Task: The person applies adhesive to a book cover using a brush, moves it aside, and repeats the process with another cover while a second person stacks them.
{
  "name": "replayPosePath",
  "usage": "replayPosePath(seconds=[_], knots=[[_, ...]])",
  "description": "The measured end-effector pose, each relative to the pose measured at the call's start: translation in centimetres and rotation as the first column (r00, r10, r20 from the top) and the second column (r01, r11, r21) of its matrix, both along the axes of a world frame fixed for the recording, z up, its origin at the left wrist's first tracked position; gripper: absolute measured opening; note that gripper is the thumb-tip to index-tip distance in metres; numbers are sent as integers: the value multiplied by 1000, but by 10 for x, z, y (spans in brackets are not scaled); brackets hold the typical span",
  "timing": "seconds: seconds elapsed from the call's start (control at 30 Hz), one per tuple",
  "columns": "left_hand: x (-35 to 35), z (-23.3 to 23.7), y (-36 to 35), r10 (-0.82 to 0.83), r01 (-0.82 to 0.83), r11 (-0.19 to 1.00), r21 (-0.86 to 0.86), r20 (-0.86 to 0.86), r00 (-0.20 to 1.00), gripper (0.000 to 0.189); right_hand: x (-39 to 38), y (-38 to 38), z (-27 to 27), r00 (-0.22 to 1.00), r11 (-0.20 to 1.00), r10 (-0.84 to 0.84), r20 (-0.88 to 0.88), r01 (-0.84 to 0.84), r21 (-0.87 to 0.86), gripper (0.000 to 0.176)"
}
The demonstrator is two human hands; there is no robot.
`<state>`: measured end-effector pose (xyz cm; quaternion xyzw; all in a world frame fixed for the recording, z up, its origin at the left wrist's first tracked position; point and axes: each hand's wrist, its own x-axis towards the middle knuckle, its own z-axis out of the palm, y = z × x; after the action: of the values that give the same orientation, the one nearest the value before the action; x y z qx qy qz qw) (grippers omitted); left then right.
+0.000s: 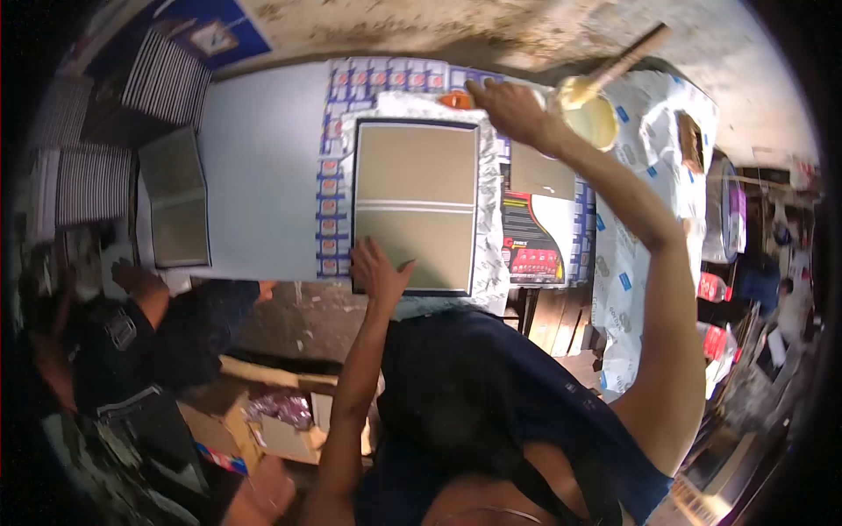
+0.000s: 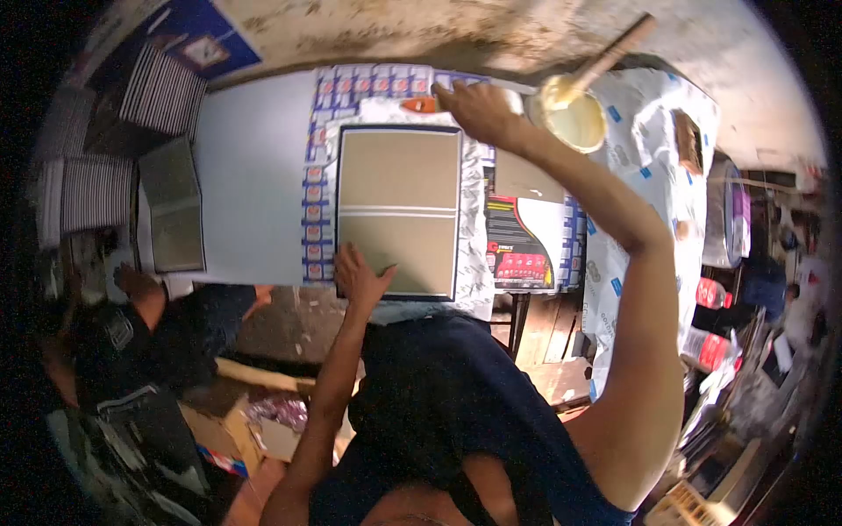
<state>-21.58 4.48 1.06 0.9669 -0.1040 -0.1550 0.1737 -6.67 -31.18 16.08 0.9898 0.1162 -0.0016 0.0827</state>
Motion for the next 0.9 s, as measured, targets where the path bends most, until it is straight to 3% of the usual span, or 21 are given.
replayPosePath(seconds=[0.03,0.07,0.1,0.13,0.17,0.23,0.27,0.37,0.43,0.5,0.57,0.6,0.7,0.77,0.8,0.83,0.9], knots=[[-2,-1,1,-16,18,997,73,-25,1000,111,-1,40,5,996,996,-19,-87,27,86,52],[-4,-4,4,-9,15,997,81,-74,997,114,-2,60,-25,999,964,18,29,-25,265,38],[-1,-7,3,0,10,997,82,-112,994,117,-1,82,-41,996,883,18,90,-58,465,47],[0,-10,1,7,5,997,81,-151,988,121,0,106,-57,993,806,-56,107,-18,591,45],[-2,-13,2,16,-5,997,78,-134,991,124,-2,128,-72,986,708,-133,103,22,705,43],[-7,-21,3,24,-16,997,74,-104,994,130,-7,156,-98,974,367,-219,-49,129,921,33],[-8,-25,3,35,-27,997,74,-112,993,132,-10,158,-120,977,308,-194,-85,143,941,19],[-7,-27,2,51,-40,996,84,-139,989,135,-20,116,-190,877,384,-388,-282,432,816,13],[-7,-27,1,75,-61,993,100,-148,986,135,-29,82,-162,869,498,-485,-97,366,786,13],[-8,-29,2,77,-64,994,92,-148,986,134,-38,63,-143,840,22,-526,-130,167,986,16],[-6,-30,1,92,-80,994,80,-168,981,132,-40,65,-116,822,-172,-503,-266,207,963,20],[-3,-28,2,99,-86,994,73,-190,977,132,-39,76,-104,798,-92,-508,-325,325,941,24],[-5,-26,5,92,-82,995,56,-212,973,130,-25,96,-150,945,-8,-244,-220,224,974,23],[-3,-27,5,88,-80,996,45,-209,974,129,-12,126,-150,947,270,99,-307,271,924,17],[-3,-27,6,88,-80,996,43,-213,973,128,-5,134,-147,908,329,303,-290,186,926,16],[-2,-26,7,86,-79,996,40,-217,972,128,1,140,-148,896,436,245,-371,239,867,12],[0,-22,7,100,-94,995,40,-194,976,125,30,132,-160,956,527,255,-147,-10,850,12]])
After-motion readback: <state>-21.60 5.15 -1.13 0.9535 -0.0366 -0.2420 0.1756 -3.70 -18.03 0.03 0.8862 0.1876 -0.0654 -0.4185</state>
